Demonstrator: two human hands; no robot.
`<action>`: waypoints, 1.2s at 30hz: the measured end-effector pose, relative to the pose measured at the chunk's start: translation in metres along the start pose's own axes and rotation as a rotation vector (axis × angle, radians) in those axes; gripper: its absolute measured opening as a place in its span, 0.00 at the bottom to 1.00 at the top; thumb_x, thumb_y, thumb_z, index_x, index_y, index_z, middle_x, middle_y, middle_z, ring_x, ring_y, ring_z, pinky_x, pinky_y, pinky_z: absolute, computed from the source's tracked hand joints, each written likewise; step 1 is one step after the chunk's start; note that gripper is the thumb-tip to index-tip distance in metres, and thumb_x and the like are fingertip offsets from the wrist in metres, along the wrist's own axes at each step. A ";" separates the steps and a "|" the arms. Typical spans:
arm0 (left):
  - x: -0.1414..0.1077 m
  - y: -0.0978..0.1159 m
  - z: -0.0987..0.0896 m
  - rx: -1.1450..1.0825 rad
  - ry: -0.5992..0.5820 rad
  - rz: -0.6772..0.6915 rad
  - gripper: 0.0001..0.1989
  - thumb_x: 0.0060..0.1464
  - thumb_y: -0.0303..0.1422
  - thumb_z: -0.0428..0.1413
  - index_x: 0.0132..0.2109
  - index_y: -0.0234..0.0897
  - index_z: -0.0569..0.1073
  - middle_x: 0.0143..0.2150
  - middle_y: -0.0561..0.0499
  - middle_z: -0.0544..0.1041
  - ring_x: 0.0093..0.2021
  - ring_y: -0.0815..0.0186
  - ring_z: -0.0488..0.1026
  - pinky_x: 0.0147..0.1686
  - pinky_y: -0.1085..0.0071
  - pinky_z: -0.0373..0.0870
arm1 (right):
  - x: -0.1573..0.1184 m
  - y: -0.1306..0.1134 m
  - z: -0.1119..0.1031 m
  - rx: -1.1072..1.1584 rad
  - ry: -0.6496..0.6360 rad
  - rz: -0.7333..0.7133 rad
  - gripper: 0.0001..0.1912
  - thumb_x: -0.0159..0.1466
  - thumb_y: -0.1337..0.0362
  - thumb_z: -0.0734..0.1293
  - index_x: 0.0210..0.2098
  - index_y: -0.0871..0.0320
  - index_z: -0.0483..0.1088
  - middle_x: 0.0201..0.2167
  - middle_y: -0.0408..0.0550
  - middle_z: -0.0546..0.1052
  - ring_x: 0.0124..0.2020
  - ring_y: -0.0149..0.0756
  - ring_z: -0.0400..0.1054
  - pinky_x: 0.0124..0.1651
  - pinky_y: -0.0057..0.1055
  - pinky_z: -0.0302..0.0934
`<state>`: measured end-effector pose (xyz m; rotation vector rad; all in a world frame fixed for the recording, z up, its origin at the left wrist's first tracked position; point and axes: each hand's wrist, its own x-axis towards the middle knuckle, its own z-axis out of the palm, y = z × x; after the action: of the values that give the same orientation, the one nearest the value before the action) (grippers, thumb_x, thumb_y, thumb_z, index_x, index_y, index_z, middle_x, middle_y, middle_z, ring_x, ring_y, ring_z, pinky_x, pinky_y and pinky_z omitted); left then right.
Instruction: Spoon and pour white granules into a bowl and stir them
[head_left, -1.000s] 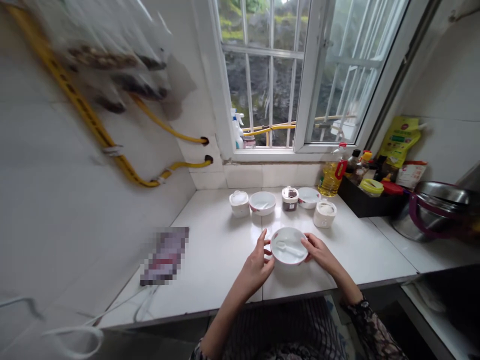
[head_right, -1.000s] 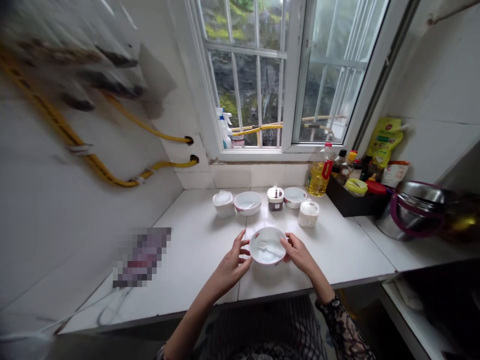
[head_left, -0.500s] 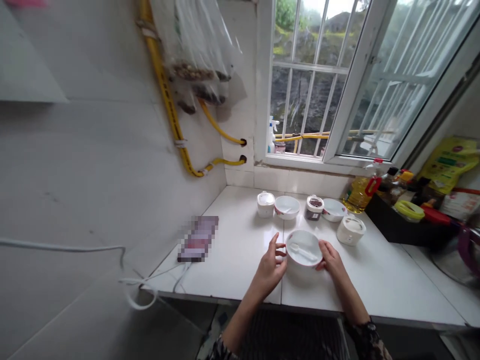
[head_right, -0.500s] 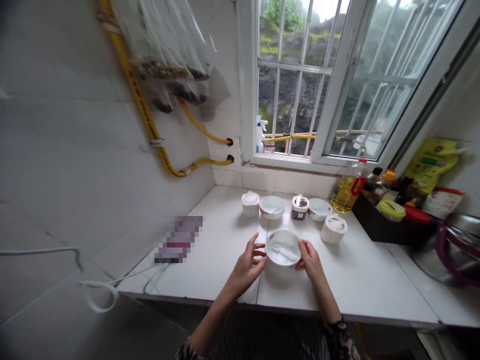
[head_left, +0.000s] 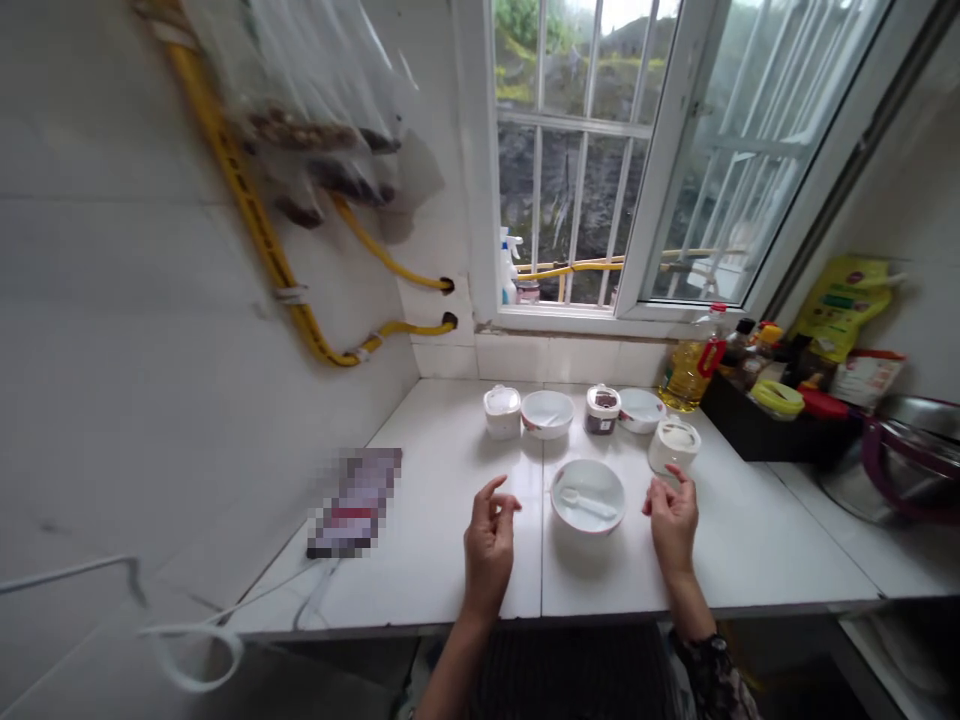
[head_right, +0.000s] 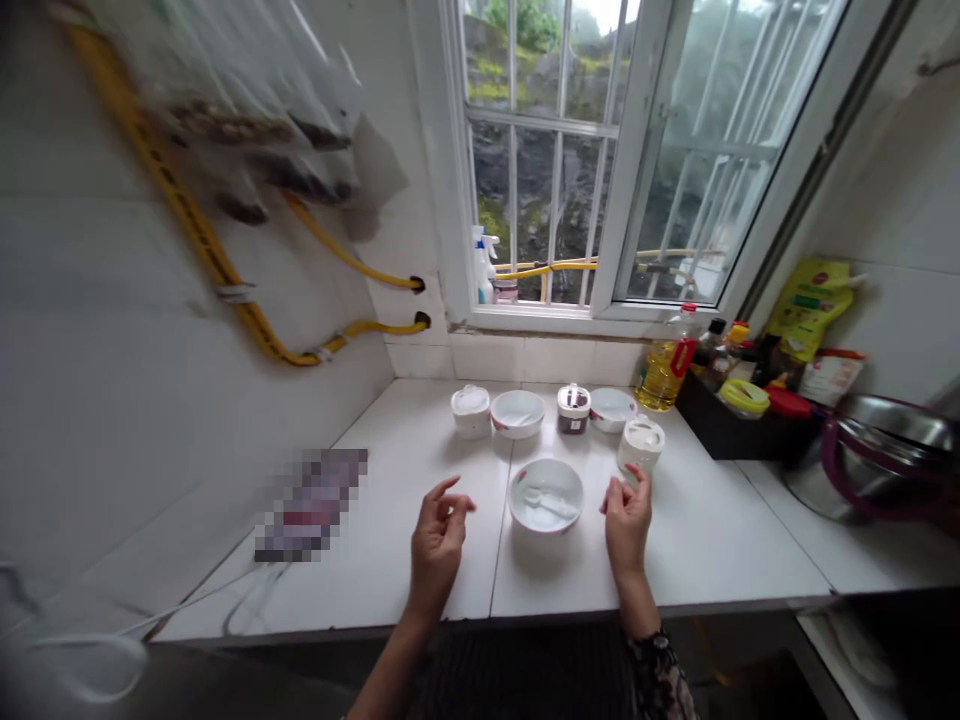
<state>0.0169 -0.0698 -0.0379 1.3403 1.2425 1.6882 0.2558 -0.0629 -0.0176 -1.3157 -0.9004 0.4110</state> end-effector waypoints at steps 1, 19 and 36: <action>0.001 -0.001 0.001 -0.001 0.002 0.008 0.20 0.60 0.38 0.54 0.58 0.40 0.67 0.40 0.50 0.75 0.23 0.74 0.63 0.26 0.75 0.66 | 0.001 0.003 0.001 0.001 0.021 -0.050 0.27 0.58 0.53 0.67 0.53 0.57 0.60 0.29 0.42 0.72 0.23 0.32 0.65 0.30 0.31 0.64; 0.001 -0.025 0.000 0.026 -0.146 0.053 0.34 0.57 0.34 0.57 0.68 0.45 0.56 0.49 0.45 0.75 0.44 0.61 0.77 0.44 0.62 0.75 | 0.081 -0.002 -0.018 -0.618 0.114 -0.293 0.57 0.50 0.45 0.72 0.67 0.67 0.45 0.66 0.73 0.55 0.68 0.64 0.49 0.66 0.56 0.50; 0.005 0.004 0.003 0.046 -0.180 0.125 0.23 0.55 0.25 0.52 0.58 0.40 0.66 0.50 0.44 0.75 0.42 0.64 0.79 0.36 0.67 0.77 | 0.105 -0.033 -0.010 -0.914 -0.029 -0.035 0.55 0.51 0.48 0.70 0.69 0.69 0.47 0.56 0.76 0.70 0.53 0.67 0.70 0.52 0.53 0.64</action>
<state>0.0187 -0.0657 -0.0320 1.5898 1.1202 1.5902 0.3203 -0.0019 0.0483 -2.1163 -1.1923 -0.0416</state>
